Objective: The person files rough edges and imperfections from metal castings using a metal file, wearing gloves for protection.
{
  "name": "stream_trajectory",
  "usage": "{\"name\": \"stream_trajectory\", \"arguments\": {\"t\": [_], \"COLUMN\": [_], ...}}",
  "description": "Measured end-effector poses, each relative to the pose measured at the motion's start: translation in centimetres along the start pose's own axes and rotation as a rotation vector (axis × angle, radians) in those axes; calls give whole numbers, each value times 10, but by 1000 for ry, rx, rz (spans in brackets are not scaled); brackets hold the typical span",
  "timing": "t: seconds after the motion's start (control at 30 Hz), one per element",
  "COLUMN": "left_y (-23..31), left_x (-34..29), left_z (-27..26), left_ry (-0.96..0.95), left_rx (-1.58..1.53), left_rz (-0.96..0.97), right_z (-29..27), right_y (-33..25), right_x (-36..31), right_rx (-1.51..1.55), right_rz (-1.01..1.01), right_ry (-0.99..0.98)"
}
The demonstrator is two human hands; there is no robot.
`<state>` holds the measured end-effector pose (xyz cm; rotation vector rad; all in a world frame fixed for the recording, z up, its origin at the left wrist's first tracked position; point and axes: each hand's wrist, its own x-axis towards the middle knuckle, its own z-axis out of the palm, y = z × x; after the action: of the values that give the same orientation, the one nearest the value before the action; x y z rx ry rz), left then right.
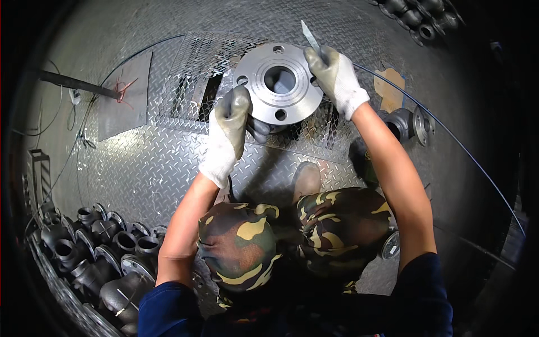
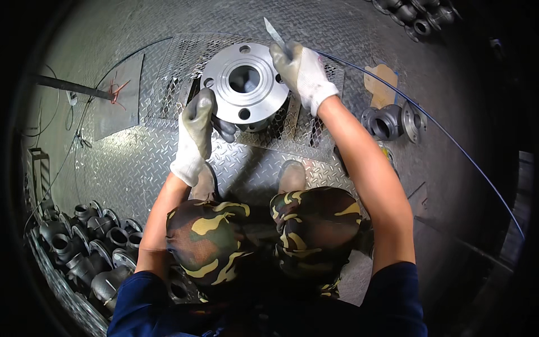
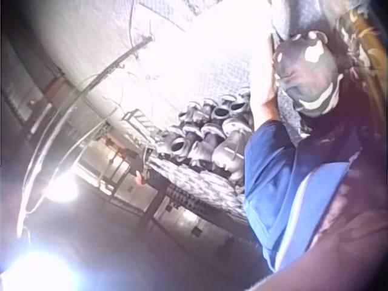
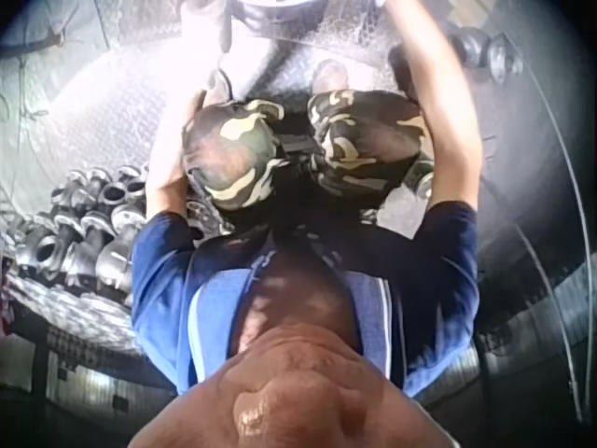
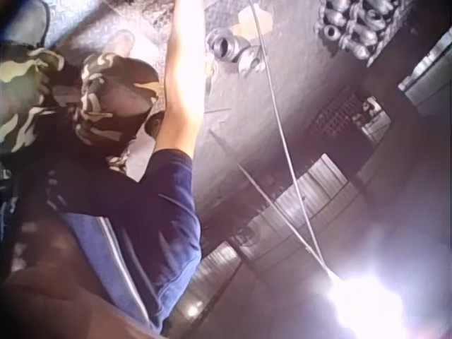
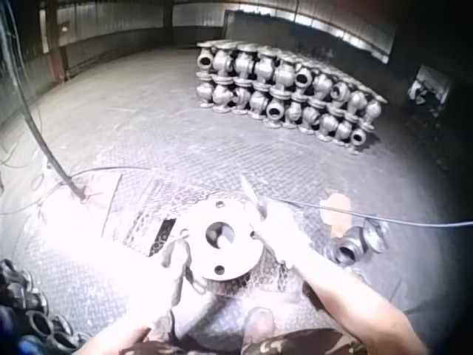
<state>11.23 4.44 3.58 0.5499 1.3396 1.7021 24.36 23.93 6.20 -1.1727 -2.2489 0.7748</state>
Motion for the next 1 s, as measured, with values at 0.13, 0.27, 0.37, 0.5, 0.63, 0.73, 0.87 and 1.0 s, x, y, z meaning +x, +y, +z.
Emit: {"name": "stream_trajectory", "arguments": {"t": [0.13, 0.27, 0.37, 0.5, 0.63, 0.73, 0.87, 1.0], "left_y": [3, 11, 17, 16, 18, 21, 22, 21], "left_x": [-2, 0, -1, 0, 2, -2, -1, -1], "left_z": [-3, 4, 7, 0, 0, 0, 2, -1], "left_ry": [-37, -28, 1, -8, -16, -4, -3, -12], "left_rx": [49, 79, 138, 152, 210, 255, 285, 256], "left_rz": [26, 32, 60, 67, 51, 68, 26, 32], "right_z": [-16, -23, -51, -81, -104, -105, -84, -63], "right_y": [-19, -8, -8, -26, -48, -70, -50, -44], "right_x": [-6, -33, -57, -85, -109, -136, -165, -169], "right_rx": [-79, -140, -97, -93, 44, -25, -94, -303], "right_rz": [33, 33, 93, 128, 117, 54, -218, -97], "right_ry": [-108, 55, -6, -72, -132, -284, -313, -353]}}
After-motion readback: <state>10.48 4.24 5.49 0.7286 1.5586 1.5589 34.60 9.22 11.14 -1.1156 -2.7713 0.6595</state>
